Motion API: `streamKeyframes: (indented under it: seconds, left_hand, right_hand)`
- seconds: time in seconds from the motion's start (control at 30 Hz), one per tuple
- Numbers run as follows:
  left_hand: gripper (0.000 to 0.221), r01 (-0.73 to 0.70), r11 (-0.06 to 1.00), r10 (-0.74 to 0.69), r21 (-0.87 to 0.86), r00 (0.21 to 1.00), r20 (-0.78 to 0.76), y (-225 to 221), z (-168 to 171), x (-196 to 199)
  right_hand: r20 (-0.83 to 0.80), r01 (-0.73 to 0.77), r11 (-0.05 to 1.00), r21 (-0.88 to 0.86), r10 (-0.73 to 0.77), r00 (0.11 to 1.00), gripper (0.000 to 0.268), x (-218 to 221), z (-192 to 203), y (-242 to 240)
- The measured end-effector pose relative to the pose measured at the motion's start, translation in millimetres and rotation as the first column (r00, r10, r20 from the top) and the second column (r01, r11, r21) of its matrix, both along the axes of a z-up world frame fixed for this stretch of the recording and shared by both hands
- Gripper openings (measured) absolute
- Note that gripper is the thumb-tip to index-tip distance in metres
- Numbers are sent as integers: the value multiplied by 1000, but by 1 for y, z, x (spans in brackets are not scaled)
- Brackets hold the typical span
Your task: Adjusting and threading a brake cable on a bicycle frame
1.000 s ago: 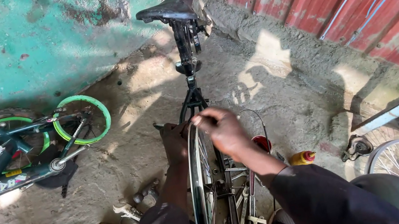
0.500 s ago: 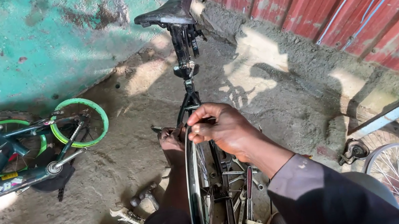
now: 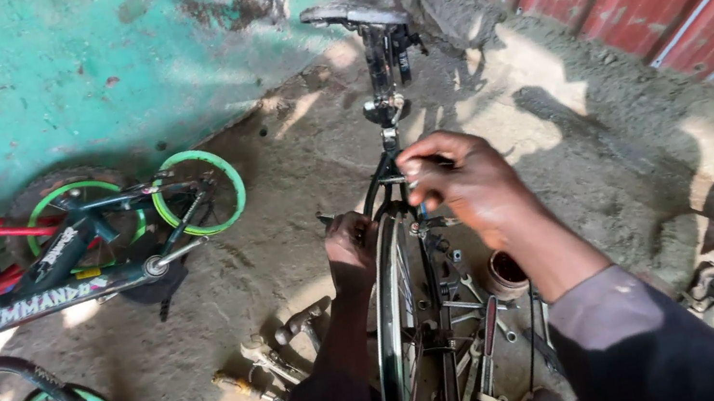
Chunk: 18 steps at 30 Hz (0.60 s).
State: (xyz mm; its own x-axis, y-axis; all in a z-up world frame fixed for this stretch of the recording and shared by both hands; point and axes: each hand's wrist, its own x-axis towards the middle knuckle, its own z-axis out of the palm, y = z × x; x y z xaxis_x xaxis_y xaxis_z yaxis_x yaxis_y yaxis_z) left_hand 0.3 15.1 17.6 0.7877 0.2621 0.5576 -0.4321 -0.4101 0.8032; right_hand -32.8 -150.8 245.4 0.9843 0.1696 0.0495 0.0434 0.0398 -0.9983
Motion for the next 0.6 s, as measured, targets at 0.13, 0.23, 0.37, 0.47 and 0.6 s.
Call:
streamKeyframes:
  seconds: [0.13,0.23,0.37,0.47,0.6]
  left_hand:
    - [9,-8,999,9,37,999,-34,1,-6,-1]
    - [6,-14,1000,14,1,1000,-22,1,-6,-5]
    - [14,-23,999,22,-32,999,-32,-3,8,-13]
    - [16,-13,999,12,-31,999,-39,-4,17,-16]
    - [5,-22,998,20,-61,999,-27,-8,5,-11]
  right_hand:
    - [-10,114,991,-65,-115,993,16,3,5,-19]
    - [-22,131,987,-94,-134,991,16,-3,11,-23]
    - [-23,141,987,-80,-143,989,16,-9,15,-22]
    - [-17,127,989,-76,-129,992,16,-16,16,-22]
    - [-12,138,985,-104,-140,990,18,-22,20,-21]
